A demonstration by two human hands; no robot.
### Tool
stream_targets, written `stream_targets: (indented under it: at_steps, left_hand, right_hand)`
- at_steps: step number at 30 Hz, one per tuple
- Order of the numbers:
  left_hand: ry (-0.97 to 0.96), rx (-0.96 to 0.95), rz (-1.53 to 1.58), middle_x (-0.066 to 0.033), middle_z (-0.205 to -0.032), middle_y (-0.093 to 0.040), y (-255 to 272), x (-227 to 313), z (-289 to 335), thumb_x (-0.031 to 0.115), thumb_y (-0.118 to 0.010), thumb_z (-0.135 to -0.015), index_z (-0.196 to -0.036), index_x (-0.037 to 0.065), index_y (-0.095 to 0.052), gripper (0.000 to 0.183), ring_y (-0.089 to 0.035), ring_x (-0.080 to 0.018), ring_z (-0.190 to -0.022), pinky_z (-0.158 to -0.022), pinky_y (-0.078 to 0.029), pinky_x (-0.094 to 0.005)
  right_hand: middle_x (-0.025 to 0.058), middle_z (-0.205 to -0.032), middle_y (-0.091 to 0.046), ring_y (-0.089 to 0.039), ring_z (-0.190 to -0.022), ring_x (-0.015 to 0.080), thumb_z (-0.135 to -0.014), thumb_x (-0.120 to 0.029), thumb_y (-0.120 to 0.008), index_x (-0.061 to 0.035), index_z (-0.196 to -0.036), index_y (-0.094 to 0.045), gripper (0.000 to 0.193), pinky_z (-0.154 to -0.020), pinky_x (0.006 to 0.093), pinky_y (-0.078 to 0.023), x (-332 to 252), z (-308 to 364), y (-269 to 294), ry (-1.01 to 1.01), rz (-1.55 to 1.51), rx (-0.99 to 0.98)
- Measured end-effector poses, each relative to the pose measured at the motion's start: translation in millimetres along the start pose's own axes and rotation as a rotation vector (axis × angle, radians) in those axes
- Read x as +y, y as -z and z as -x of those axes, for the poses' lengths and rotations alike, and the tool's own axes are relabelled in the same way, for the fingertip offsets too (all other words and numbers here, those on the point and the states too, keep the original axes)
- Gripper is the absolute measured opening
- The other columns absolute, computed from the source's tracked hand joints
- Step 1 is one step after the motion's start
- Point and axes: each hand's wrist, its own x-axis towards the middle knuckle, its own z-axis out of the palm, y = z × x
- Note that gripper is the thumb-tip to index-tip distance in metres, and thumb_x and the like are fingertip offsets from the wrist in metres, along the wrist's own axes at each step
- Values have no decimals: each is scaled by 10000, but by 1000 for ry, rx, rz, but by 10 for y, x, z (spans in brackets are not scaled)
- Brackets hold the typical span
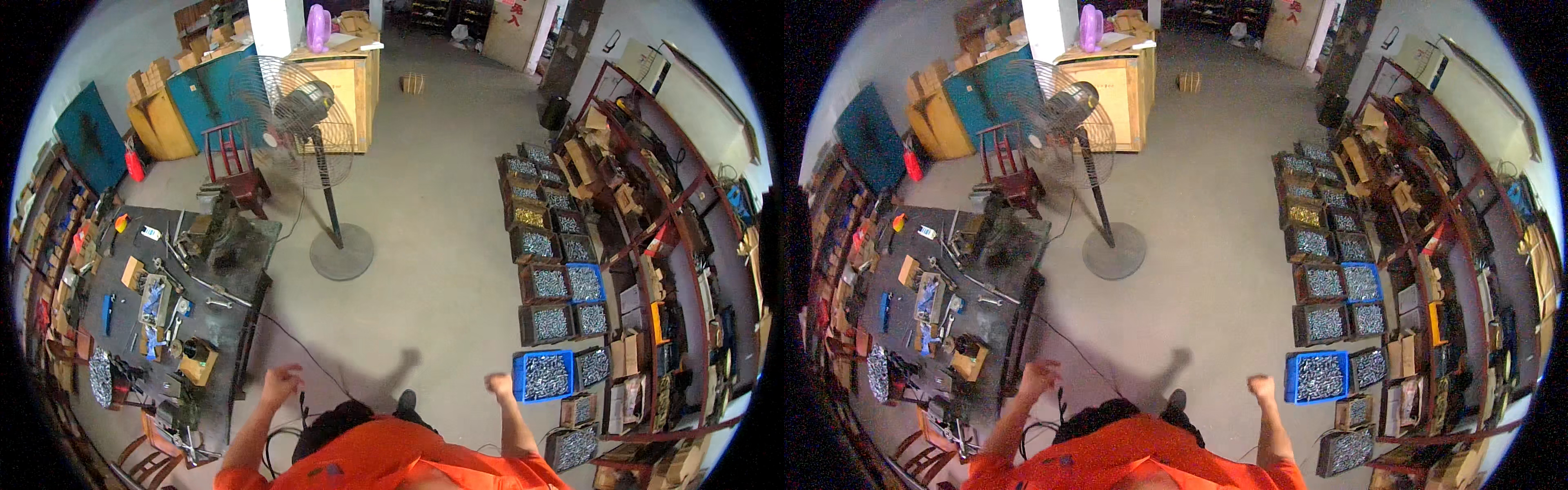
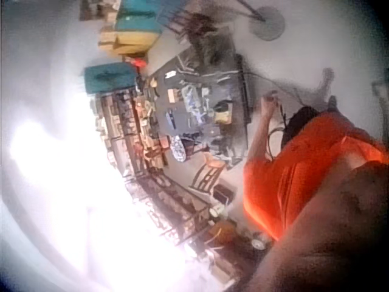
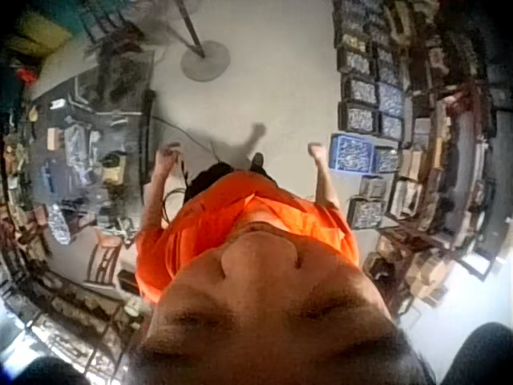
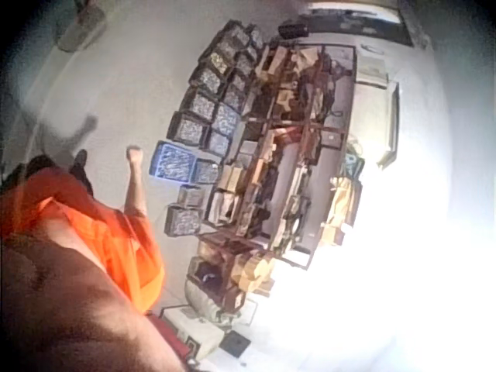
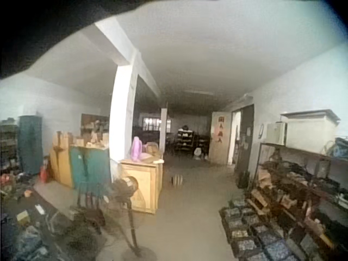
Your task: The person handles metal nuts and bolts at a workbench, measuring them with a caliper and testing their fit by hand, before walking to a floor fan to adjust it.
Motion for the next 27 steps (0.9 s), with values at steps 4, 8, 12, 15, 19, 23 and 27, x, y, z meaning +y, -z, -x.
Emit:
stream_targets:
  at_steps: [4, 8, 12, 15, 19, 23, 27]
  left_hand:
    - [-134, -115, 78, -92, -824, -676, -452, 583, -881, -11, -549, -785, -1092, -26, -608, 313, -626, -126, -740, -640, -504, -263]
    - [-210, -114, -87, -96, -837, -680, -834, 1047, -1519, 14, -567, -786, -1100, -8, -610, 318, -637, -163, -752, -692, -507, -306]
    - [-221, -113, -379, -130, -821, -674, -1118, 1463, -2149, 82, -570, -801, -1107, 33, -616, 313, -649, -219, -730, -684, -509, -324]
    - [-327, -70, -409, -176, -822, -657, -1374, 1818, -2738, 100, -532, -814, -1103, 53, -615, 304, -653, -294, -746, -676, -511, -370]
    - [-491, 35, -281, -196, -841, -641, -1749, 2441, -3484, 70, -509, -810, -1097, 45, -608, 305, -634, -345, -768, -690, -499, -417]
    - [-665, 126, -369, -197, -874, -628, -1850, 3177, -4273, 57, -522, -801, -1089, 33, -602, 300, -604, -373, -803, -707, -489, -430]
    - [-639, 435, -288, -195, -895, -623, -1931, 3847, -5158, 103, -569, -818, -1048, 9, -614, 253, -603, -375, -817, -698, -487, -429]
  right_hand:
    - [95, -714, -639, -568, -564, 142, -749, -21, -566, 34, -809, -659, 123, -515, 247, -454, -1355, -922, -240, -28, -208, 244]
    - [102, -739, -648, -581, -581, 142, -767, -86, -570, 36, -880, -662, 191, -528, 259, -476, -1803, -1824, -386, -79, -88, -63]
    - [69, -757, -641, -585, -629, 129, -779, -159, -593, 22, -901, -664, 230, -584, 266, -492, -2165, -2846, -660, -167, 29, -163]
    - [67, -753, -636, -577, -621, 124, -773, -153, -599, 23, -891, -663, 221, -579, 260, -491, -2349, -3656, -739, -89, 6, -263]
    - [67, -748, -632, -578, -624, 131, -769, -148, -615, 23, -887, -664, 213, -565, 255, -484, -2783, -4508, -691, -90, 141, -312]
    - [105, -762, -647, -598, -606, 159, -786, -155, -614, 28, -898, -666, 221, -535, 261, -491, -3014, -5465, -531, -238, 228, -309]
    - [131, -754, -649, -606, -593, 175, -807, -149, -606, 34, -884, -662, 207, -527, 272, -494, -3390, -6555, -445, -370, 284, -372]
